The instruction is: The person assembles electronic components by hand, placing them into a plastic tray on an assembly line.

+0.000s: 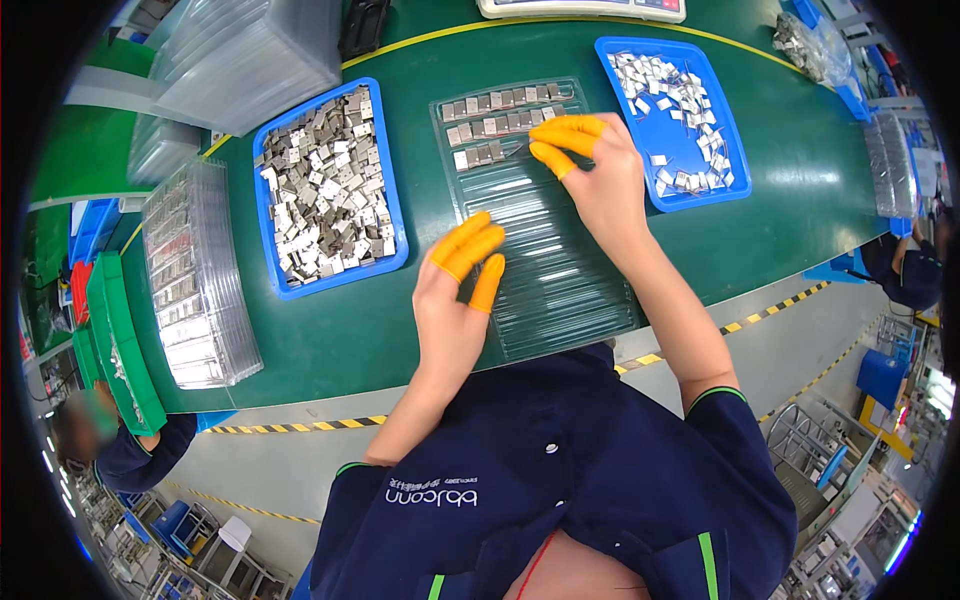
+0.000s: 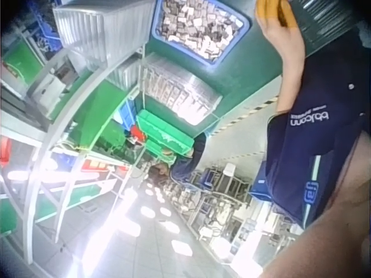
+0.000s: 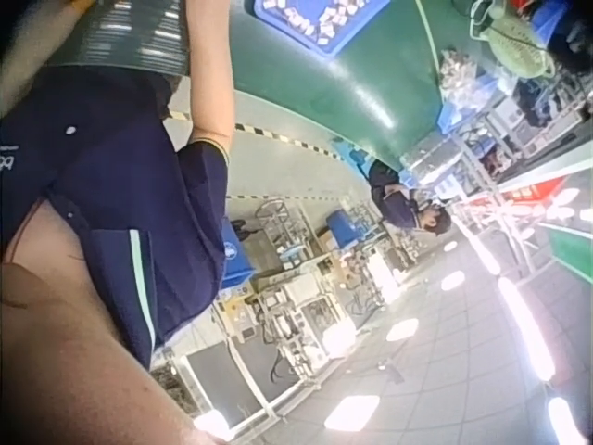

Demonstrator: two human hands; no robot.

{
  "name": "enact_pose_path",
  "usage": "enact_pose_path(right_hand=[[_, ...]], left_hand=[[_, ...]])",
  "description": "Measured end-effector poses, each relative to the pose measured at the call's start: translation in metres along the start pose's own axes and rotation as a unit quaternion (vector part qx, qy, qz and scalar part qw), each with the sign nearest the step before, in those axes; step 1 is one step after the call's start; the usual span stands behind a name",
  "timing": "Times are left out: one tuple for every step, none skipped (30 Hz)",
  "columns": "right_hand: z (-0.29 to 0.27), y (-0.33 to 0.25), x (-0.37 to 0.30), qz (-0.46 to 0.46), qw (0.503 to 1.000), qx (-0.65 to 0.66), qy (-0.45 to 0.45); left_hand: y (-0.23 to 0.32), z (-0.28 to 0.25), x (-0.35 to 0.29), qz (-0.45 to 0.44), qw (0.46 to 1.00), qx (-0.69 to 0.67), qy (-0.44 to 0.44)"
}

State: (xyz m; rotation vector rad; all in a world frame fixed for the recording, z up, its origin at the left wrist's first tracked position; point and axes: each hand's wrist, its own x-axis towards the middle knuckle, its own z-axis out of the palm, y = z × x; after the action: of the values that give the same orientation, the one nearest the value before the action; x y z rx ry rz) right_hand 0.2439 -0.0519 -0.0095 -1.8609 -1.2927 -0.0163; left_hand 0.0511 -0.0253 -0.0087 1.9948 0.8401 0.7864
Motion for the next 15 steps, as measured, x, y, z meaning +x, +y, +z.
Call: enact_pose_path(right_hand=[[0.005, 0.006, 0.004, -0.016, 0.999, -0.029, 0.002], [0.009, 0.009, 0.006, -0.017, 0.999, -0.03, 0.003], [0.012, 0.01, 0.006, -0.06, 0.996, -0.065, 0.007], [0.014, 0.01, 0.006, -0.103, 0.99, -0.1, 0.011], [0.016, 0.009, 0.006, -0.104, 0.99, -0.098, 0.01], [0.017, 0.009, 0.006, -0.12, 0.985, -0.12, 0.013], [0.018, 0.008, 0.006, -0.135, 0.98, -0.142, 0.017], [0.019, 0.008, 0.005, -0.138, 0.98, -0.14, 0.017], [0.019, 0.009, 0.004, -0.127, 0.983, -0.133, 0.011], [0.02, 0.01, 0.003, -0.117, 0.985, -0.126, 0.004], [0.021, 0.011, 0.003, -0.118, 0.985, -0.126, 0.006], [0.021, 0.013, 0.002, -0.113, 0.985, -0.128, -0.01], [0.02, 0.014, 0.002, -0.108, 0.985, -0.13, -0.026], [0.016, 0.014, 0.003, -0.108, 0.985, -0.131, -0.024], [0.013, 0.012, 0.006, -0.117, 0.986, -0.114, -0.026]], left_hand=[[-0.002, 0.001, -0.005, 0.001, 1.0, 0.0, 0.001], [-0.001, 0.002, -0.01, 0.023, 0.999, 0.029, 0.01], [0.0, 0.002, -0.017, 0.043, 0.997, 0.059, 0.021], [0.001, 0.001, -0.021, 0.041, 0.997, 0.066, 0.029], [0.0, 0.0, -0.025, 0.04, 0.997, 0.067, 0.03], [-0.001, -0.001, -0.027, 0.033, 0.997, 0.065, 0.039], [-0.002, -0.002, -0.029, 0.026, 0.997, 0.063, 0.048], [-0.002, -0.003, -0.029, 0.021, 0.996, 0.054, 0.061], [-0.003, -0.005, -0.028, 0.022, 0.996, 0.055, 0.063], [-0.004, -0.007, -0.027, 0.03, 0.995, 0.055, 0.077], [-0.006, -0.009, -0.025, 0.038, 0.994, 0.055, 0.091], [-0.007, -0.011, -0.023, 0.046, 0.992, 0.058, 0.104], [-0.008, -0.014, -0.019, 0.058, 0.99, 0.074, 0.107], [-0.008, -0.017, -0.013, 0.063, 0.988, 0.08, 0.113], [-0.01, -0.021, -0.009, 0.067, 0.987, 0.088, 0.12]])
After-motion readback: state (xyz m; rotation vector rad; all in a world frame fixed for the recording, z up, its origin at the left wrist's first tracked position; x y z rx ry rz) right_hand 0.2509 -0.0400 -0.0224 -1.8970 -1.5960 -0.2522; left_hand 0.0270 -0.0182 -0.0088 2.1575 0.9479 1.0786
